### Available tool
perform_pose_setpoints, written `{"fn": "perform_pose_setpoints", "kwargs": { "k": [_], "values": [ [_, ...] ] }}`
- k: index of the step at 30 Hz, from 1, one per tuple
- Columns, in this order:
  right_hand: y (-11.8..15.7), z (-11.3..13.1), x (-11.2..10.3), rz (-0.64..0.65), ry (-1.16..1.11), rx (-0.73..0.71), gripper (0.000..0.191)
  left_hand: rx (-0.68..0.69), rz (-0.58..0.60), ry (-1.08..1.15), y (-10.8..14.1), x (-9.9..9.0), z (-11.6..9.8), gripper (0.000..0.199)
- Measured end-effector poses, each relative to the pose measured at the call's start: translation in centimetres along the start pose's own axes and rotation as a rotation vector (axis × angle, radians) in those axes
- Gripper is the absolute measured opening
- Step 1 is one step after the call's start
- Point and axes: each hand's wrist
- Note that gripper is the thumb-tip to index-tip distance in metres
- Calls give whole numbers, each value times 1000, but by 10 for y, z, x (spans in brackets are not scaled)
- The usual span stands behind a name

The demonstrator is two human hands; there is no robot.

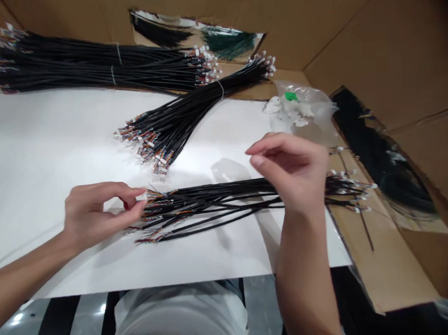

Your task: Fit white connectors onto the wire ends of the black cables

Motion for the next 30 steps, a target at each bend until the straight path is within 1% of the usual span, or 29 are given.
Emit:
{"fn": "perform_pose_setpoints", "kwargs": {
  "k": [3, 4, 7, 10, 15, 19, 22, 26, 30],
  "values": [
    [6, 9, 31, 202, -18, -51, 11, 29, 24, -26, -1, -1, 0, 18],
    [9, 11, 43, 248, -26, -70, 12, 31, 33, -33, -1, -1, -1, 16],
    [19, 18, 72, 336, -74, -79, 16, 33, 67, -8, -2, -3, -1, 14],
    [26, 20, 88, 394, -107, -54, 17, 63, 81, 35, -4, -4, -2, 16],
    [27, 19, 95, 449, -174, 7, 12, 93, 77, 77, -9, -2, -4, 18],
    [29, 19, 94, 485, -196, 67, 9, 101, 124, 47, -10, -2, -7, 19],
    [33, 20, 94, 476, -192, 89, 9, 91, 147, 23, -11, -2, -8, 18],
    [36, 21, 94, 475, -197, 120, 9, 78, 157, 31, -11, -1, -7, 21],
    [38, 21, 95, 481, -187, 132, 11, 103, 182, 13, -11, -1, -6, 15]
  ]
}}
Point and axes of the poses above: each hand's wrist, its own y-axis away from the middle knuckle, its own x-axis out of the palm, z = x × y, and after that the axes turned 2 degrees about -z, right-handed
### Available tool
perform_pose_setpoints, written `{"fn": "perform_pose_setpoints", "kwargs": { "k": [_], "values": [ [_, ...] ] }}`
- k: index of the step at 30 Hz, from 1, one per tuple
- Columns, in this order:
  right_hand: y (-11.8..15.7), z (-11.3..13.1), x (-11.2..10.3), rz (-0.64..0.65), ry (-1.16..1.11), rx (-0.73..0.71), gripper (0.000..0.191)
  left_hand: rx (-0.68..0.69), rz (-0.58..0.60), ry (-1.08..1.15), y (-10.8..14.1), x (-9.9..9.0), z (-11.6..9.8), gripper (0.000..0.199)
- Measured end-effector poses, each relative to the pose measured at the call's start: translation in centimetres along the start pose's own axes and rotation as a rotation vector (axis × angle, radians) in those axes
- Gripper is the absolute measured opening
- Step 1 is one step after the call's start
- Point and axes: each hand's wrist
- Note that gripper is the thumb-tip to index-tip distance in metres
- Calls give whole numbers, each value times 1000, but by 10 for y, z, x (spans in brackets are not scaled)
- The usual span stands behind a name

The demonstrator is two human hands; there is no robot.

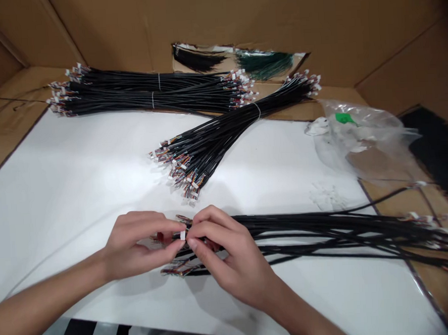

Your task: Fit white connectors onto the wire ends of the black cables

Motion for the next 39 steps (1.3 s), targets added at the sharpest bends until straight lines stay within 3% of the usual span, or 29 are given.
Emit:
{"fn": "perform_pose_setpoints", "kwargs": {
  "k": [18, 39],
  "values": [
    [1, 2, 2, -6, 4, 8, 11, -34, 10, 62, 2, 3, 4, 21],
    [-1, 3, 1, -46, 6, 35, 11, -28, -5, -23, 1, 2, 2, 17]
  ]
}}
Point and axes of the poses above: each hand's wrist, its own y-axis away from the middle knuckle, its own x-axis out of the palm, z = x × y, and after that the axes turned 2 degrees about -z, right-handed
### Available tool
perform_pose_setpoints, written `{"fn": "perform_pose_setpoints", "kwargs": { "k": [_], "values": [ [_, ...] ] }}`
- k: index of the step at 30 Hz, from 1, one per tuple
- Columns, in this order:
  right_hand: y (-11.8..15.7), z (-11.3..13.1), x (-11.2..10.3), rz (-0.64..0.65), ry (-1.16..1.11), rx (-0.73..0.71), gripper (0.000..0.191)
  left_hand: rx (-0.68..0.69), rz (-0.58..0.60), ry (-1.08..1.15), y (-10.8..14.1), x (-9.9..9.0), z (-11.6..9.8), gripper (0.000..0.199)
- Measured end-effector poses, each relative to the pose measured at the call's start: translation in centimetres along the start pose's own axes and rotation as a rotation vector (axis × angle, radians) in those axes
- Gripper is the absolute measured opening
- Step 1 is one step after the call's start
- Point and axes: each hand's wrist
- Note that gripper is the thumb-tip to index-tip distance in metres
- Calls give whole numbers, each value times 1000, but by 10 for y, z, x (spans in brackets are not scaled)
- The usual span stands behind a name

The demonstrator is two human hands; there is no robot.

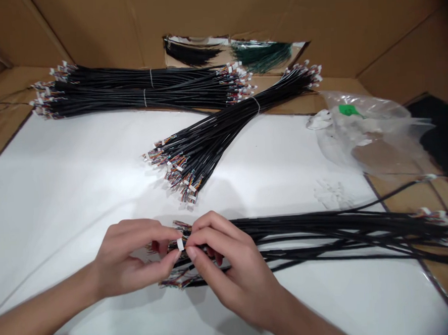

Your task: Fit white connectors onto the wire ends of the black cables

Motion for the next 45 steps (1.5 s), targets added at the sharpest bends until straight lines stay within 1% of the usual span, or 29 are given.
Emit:
{"fn": "perform_pose_setpoints", "kwargs": {
  "k": [17, 34, 38, 45],
  "values": [
    [2, -4, 0, 1, -35, 8, 11, -44, 3, 7, 2, 0, -1, 13],
    [0, -2, -3, -63, -21, 39, 18, -66, 23, 57, 2, 1, -1, 12],
    [-1, -1, -3, -63, -18, 42, 15, -47, 47, 113, 1, 0, 0, 15],
    [-1, -2, -2, -70, -6, 46, 14, -27, 28, 124, 2, -1, 1, 15]
  ]
}}
Point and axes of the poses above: each hand's wrist, its own y-axis away from the middle knuckle, its own x-axis out of the palm, z = x × y, and after that the axes turned 2 degrees about -z, right-handed
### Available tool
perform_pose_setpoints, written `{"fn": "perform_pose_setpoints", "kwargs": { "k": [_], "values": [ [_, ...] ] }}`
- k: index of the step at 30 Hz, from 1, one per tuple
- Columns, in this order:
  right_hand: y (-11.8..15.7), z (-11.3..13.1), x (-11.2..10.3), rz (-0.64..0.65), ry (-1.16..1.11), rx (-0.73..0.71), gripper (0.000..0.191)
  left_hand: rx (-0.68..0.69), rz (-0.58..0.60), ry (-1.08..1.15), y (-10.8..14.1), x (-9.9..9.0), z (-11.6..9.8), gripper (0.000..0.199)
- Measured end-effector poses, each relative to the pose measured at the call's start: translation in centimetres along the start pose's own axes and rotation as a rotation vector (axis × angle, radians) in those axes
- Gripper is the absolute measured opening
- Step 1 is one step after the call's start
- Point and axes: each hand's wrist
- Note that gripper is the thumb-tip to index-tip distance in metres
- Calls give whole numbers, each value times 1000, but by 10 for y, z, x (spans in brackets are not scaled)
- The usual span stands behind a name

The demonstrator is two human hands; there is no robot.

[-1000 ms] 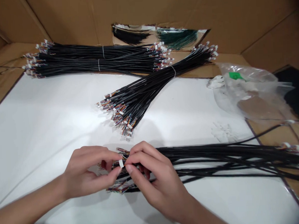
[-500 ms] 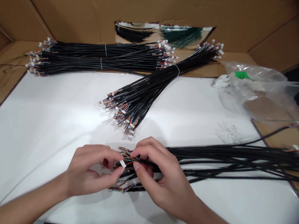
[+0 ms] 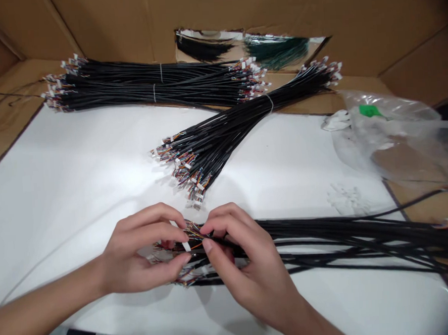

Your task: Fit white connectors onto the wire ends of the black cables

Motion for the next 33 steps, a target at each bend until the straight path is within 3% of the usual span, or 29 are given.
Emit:
{"fn": "perform_pose_setpoints", "kwargs": {
  "k": [7, 13, 20, 23, 27, 30, 33],
  "values": [
    [0, 1, -1, -16, 4, -13, 14, 25, -13, 4, 2, 0, 0, 18],
    [-1, -1, -2, -29, 5, -44, 17, 9, -32, 64, 3, 0, -2, 31],
    [-3, 0, -2, 3, -14, 23, 10, 28, -35, 116, 3, 2, -3, 40],
    [-3, 2, -3, 7, -46, 62, 11, -90, -60, 170, 4, 1, -2, 34],
    [-4, 4, -5, 1, -85, 95, 11, -379, 19, 220, 2, 1, -2, 3],
    [-5, 4, -5, 2, -96, 114, 13, -554, 99, 295, 1, 2, -3, 14],
    [-6, 5, -5, 2, -105, 133, 14, -592, 135, 321, -1, 4, -4, 19]
  ]
}}
Point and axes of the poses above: each hand's wrist, its own y-axis away from the middle knuckle, its own x-axis out of the palm, z = x × y, and after that the axes turned 2 degrees about -z, right-handed
